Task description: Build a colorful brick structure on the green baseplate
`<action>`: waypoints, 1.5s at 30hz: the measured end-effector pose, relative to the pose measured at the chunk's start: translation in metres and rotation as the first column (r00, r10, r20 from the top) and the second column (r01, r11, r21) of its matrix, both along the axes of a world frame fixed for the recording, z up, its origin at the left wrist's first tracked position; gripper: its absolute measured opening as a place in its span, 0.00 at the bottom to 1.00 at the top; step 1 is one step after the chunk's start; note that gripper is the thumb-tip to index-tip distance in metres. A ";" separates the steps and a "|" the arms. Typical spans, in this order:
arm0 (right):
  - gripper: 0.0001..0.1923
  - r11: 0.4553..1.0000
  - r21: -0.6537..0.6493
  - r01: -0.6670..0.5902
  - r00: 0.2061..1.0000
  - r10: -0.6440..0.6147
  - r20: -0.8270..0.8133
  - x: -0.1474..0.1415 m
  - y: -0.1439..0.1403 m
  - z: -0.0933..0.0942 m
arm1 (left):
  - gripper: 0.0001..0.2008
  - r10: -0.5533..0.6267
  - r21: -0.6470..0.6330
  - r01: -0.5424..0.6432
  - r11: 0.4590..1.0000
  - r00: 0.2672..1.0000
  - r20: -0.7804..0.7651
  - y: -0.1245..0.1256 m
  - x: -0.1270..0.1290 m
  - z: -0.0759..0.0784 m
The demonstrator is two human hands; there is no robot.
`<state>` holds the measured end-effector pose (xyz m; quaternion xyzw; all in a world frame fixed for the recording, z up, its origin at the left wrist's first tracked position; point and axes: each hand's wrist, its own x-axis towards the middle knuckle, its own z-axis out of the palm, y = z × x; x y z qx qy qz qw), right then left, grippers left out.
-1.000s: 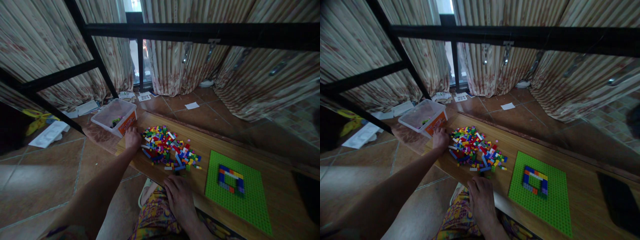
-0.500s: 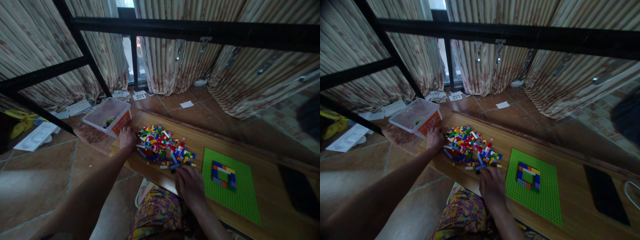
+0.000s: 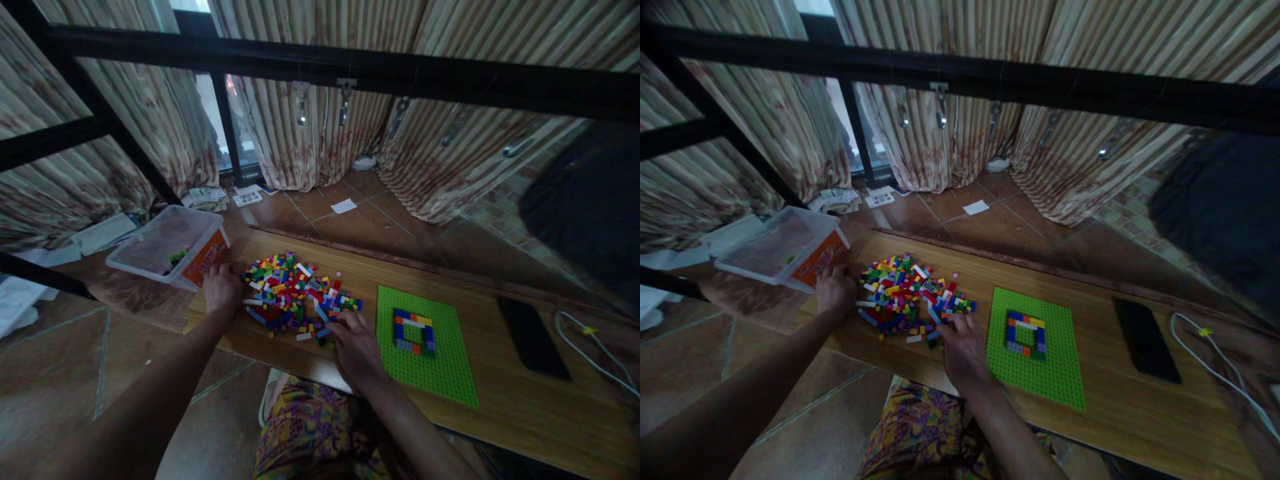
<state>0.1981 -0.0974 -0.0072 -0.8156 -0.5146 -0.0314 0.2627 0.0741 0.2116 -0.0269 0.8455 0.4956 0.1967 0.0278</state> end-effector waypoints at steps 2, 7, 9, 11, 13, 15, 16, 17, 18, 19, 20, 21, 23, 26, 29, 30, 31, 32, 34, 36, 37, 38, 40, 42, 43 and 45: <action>0.15 1.000 0.006 0.009 1.000 -0.009 0.008 0.002 0.000 0.000 | 0.20 0.002 0.004 -0.002 1.000 1.000 -0.006 0.000 0.000 -0.001; 0.14 1.000 0.011 0.018 1.000 -0.018 -0.014 0.004 -0.002 0.001 | 0.19 0.015 0.008 -0.015 1.000 1.000 -0.001 0.001 0.000 -0.002; 0.13 1.000 0.006 0.030 0.999 -0.030 -0.023 0.004 -0.003 0.000 | 0.19 0.015 0.007 -0.015 1.000 1.000 -0.007 0.001 0.000 -0.002; 0.12 0.999 0.008 0.047 0.999 -0.047 -0.025 0.004 -0.005 -0.001 | 0.19 0.013 0.007 -0.013 1.000 1.000 -0.015 0.001 0.000 -0.001; 0.11 0.998 0.013 0.062 0.998 -0.061 -0.029 0.004 -0.006 -0.001 | 0.19 0.010 0.005 -0.010 1.000 1.000 -0.021 0.000 0.000 0.001; 0.11 0.997 0.032 0.073 0.997 -0.072 -0.030 0.004 -0.005 -0.001 | 0.19 0.014 -0.004 -0.014 1.000 1.000 -0.019 -0.001 0.000 0.002; 0.12 0.996 0.044 0.078 0.997 -0.076 -0.030 0.004 -0.004 0.000 | 0.19 0.019 -0.009 -0.019 1.000 1.000 -0.018 -0.001 0.001 0.002; 0.11 0.995 0.053 0.080 0.996 -0.078 -0.031 0.003 -0.003 0.001 | 0.19 0.024 -0.012 -0.024 1.000 1.000 -0.017 -0.001 0.001 0.002; 0.11 0.995 0.057 0.080 0.996 -0.079 -0.035 0.003 -0.001 0.002 | 0.19 0.028 -0.015 -0.029 0.999 0.999 -0.017 -0.001 0.001 0.002; 0.11 0.995 0.054 0.082 0.996 -0.080 -0.040 0.002 0.002 0.004 | 0.19 0.032 -0.016 -0.032 0.999 0.999 -0.018 -0.001 0.001 0.002; 0.11 0.995 0.047 0.086 0.995 -0.084 -0.047 0.002 0.004 0.005 | 0.20 0.033 -0.018 -0.034 0.999 0.999 -0.020 -0.001 0.001 0.002; 0.10 0.995 0.036 0.092 0.995 -0.090 -0.053 0.001 0.006 0.006 | 0.20 0.034 -0.019 -0.034 0.999 0.999 -0.021 -0.001 0.001 0.001; 0.10 0.994 0.015 0.107 0.993 -0.106 -0.060 0.000 0.010 0.007 | 0.20 0.029 -0.020 -0.029 0.999 0.999 -0.018 -0.001 0.000 0.001; 0.09 0.992 -0.010 0.125 0.990 -0.126 -0.060 -0.001 0.011 0.006 | 0.20 0.019 -0.020 -0.019 1.000 1.000 -0.011 -0.002 0.000 0.002; 0.08 0.990 -0.040 0.138 0.989 -0.140 -0.052 -0.002 0.011 0.006 | 0.20 0.023 -0.016 -0.023 1.000 1.000 -0.018 -0.003 0.001 0.002; 0.07 0.988 -0.053 0.146 0.988 -0.148 -0.046 -0.002 0.012 0.007 | 0.20 0.026 -0.013 -0.026 1.000 0.999 -0.022 -0.003 0.001 0.002; 0.07 0.986 -0.069 0.155 0.987 -0.158 -0.038 -0.002 0.013 0.008 | 0.20 0.029 -0.008 -0.029 1.000 0.999 -0.026 -0.003 0.001 0.002; 0.07 0.982 -0.083 0.169 0.985 -0.172 -0.028 -0.002 0.014 0.010 | 0.20 0.030 -0.004 -0.030 1.000 0.999 -0.029 -0.003 0.001 0.002; 0.08 0.973 -0.113 0.200 0.979 -0.202 -0.003 -0.003 0.019 0.013 | 0.19 0.028 0.003 -0.028 1.000 0.999 -0.030 -0.003 0.001 0.002; 0.08 0.963 -0.143 0.229 0.973 -0.229 0.018 -0.004 0.024 0.016 | 0.19 0.024 0.008 -0.024 1.000 0.999 -0.031 -0.003 0.001 0.002; 0.08 0.958 -0.157 0.240 0.971 -0.239 0.025 -0.005 0.027 0.018 | 0.19 0.022 0.012 -0.022 1.000 0.999 -0.032 -0.003 0.001 0.001; 0.08 0.954 -0.170 0.247 0.969 -0.246 0.027 -0.005 0.030 0.019 | 0.19 0.022 0.015 -0.022 1.000 0.999 -0.032 -0.002 0.000 0.001; 0.07 0.952 -0.179 0.249 0.968 -0.250 0.018 -0.006 0.033 0.020 | 0.19 0.021 0.022 -0.021 1.000 0.999 -0.031 -0.002 0.000 0.001; 0.07 0.960 -0.147 0.239 0.970 -0.242 -0.006 -0.007 0.034 0.021 | 0.19 0.017 0.022 -0.016 1.000 1.000 -0.027 -0.001 0.000 0.000; 0.07 0.967 -0.115 0.228 0.972 -0.232 -0.023 -0.008 0.033 0.021 | 0.19 0.015 0.020 -0.014 1.000 1.000 -0.024 -0.001 -0.001 0.000; 0.07 0.978 -0.039 0.205 0.975 -0.207 -0.075 -0.010 0.030 0.022 | 0.19 0.014 0.020 -0.014 1.000 1.000 -0.019 -0.001 -0.001 0.000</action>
